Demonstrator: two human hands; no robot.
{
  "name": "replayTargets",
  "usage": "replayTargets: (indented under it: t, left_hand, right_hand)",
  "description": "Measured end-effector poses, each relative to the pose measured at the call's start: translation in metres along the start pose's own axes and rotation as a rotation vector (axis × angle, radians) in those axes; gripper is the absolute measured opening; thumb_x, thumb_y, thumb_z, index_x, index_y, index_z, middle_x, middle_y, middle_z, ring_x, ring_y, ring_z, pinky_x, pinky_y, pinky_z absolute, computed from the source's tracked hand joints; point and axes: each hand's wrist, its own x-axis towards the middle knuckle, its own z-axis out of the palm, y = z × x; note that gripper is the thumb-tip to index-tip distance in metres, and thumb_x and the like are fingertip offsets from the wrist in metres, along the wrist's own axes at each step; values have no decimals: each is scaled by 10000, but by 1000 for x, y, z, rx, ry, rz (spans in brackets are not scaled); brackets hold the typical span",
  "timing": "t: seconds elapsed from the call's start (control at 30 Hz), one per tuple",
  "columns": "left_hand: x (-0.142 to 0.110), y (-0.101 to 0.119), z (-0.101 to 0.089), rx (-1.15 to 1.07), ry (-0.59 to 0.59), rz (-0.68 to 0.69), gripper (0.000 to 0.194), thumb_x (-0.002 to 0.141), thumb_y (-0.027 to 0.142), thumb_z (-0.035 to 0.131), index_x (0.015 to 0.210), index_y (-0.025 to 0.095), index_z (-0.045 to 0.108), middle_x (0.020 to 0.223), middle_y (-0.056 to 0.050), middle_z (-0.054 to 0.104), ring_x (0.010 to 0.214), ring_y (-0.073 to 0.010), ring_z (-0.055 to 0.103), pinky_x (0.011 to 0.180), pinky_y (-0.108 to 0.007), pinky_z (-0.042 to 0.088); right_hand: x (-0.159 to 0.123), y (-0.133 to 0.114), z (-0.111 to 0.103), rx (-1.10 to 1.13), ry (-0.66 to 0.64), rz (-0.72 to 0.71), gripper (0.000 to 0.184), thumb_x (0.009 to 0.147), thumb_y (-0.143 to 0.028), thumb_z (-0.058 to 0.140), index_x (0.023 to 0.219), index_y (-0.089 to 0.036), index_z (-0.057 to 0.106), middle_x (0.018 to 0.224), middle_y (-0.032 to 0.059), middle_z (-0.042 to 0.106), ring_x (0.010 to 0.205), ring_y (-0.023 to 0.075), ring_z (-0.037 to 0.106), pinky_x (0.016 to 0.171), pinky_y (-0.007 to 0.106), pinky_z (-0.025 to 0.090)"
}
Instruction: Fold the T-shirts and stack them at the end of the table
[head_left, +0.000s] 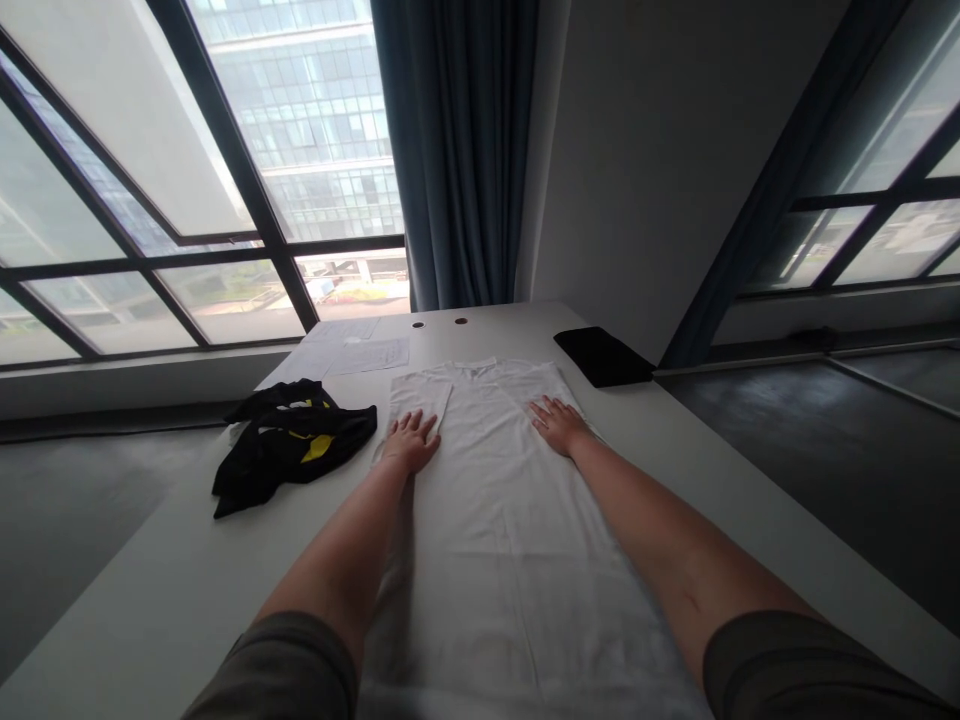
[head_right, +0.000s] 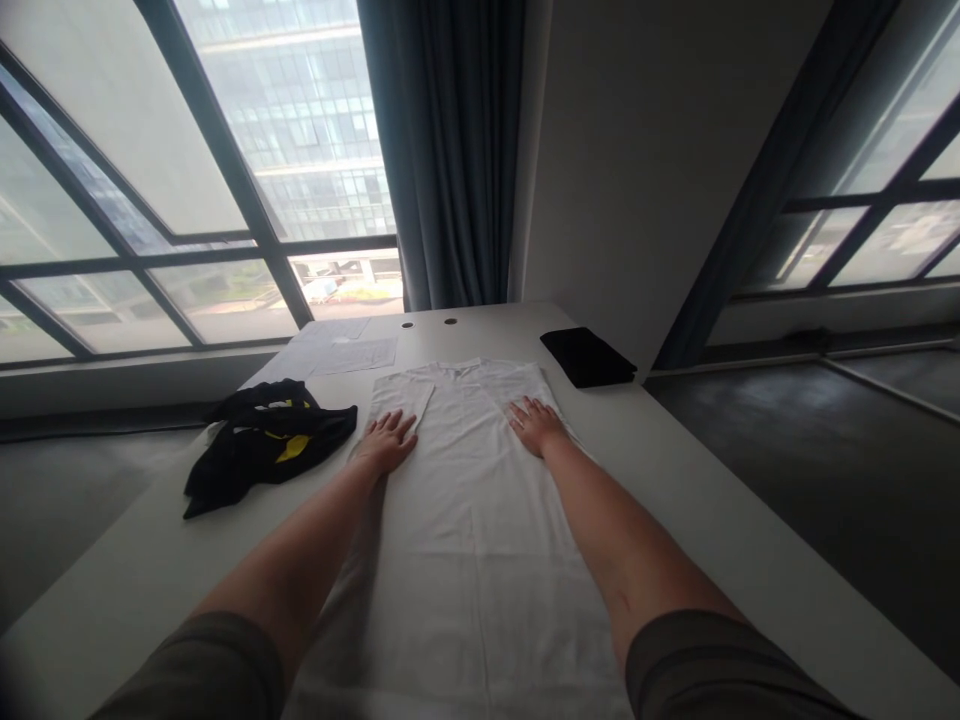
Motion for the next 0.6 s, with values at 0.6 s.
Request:
replayTargets:
  t: [0.6]
  left_hand:
    - [41,-6,2,11,52,-5,627,1026,610,351,1614,392,357,1735,6,243,1599,-300,190,1279,-516,153]
  right_hand:
    - [46,11,3,52,65,-35,604,1062,-533,324,1628,-324,358,1729,55,242,1572,303,255,1261,505,210]
